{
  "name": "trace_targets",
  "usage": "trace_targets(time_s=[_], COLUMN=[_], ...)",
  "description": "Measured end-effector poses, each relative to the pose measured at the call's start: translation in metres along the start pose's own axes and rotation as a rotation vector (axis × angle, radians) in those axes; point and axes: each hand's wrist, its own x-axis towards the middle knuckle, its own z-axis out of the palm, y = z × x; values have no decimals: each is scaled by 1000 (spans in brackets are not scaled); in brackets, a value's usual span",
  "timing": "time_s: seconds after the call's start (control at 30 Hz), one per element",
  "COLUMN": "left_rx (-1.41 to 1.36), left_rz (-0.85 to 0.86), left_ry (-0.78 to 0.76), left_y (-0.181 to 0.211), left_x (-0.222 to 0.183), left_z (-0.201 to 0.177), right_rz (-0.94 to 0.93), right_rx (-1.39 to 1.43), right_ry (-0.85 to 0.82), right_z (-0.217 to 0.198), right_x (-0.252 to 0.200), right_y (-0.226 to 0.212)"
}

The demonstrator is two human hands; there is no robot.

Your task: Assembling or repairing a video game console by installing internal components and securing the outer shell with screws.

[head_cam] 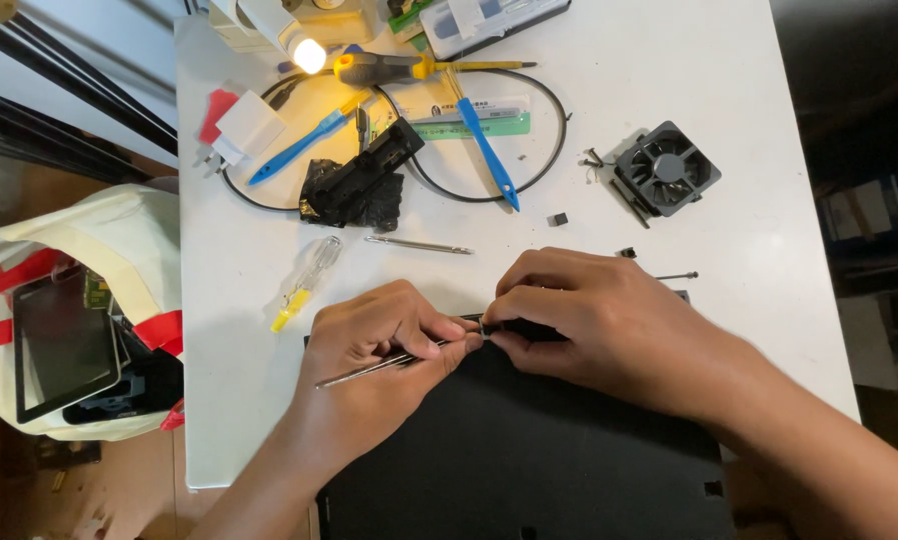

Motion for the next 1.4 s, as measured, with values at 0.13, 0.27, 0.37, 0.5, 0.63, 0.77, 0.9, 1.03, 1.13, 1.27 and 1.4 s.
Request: trace_targets(time_s=[0.13,0.27,0.37,0.5,0.63,0.77,0.9,1.03,1.13,1.27,1.4], left_rx=[-8,-81,-182,-253,-185,-203,-73,-82,276,950,1261], left_rz=[-7,-92,-168,-283,-217,-236,-308,-378,-354,-216,4], left_ry=[-12,95,110,170,148,153,122,52,-170,-485,-468], left_y=[2,-1,2,1,0,-2,4,23,51,32,-27], left_x=[-3,-5,-4,0,-1,-3,-3,16,39,70,96], left_z=[0,-5,-9,-6,-7,-8,-8,-12,-18,-18,-6], right_rz=[8,106,438,885,835,842,818,835,901,853,730], right_rx=[-42,-6,154,209,107,-10,-85,-60,39,32,0], right_ry=[1,104,95,1,91,-61,-75,-55,66,194,225], right_z=[5,2,-18,-49,-47,-43,-40,-51,-59,-57,-45], right_x=[-2,-5,4,23,24,26,21,18,14,4,4], right_y=[0,3,-3,6,21,13,29,24,17,45,54])
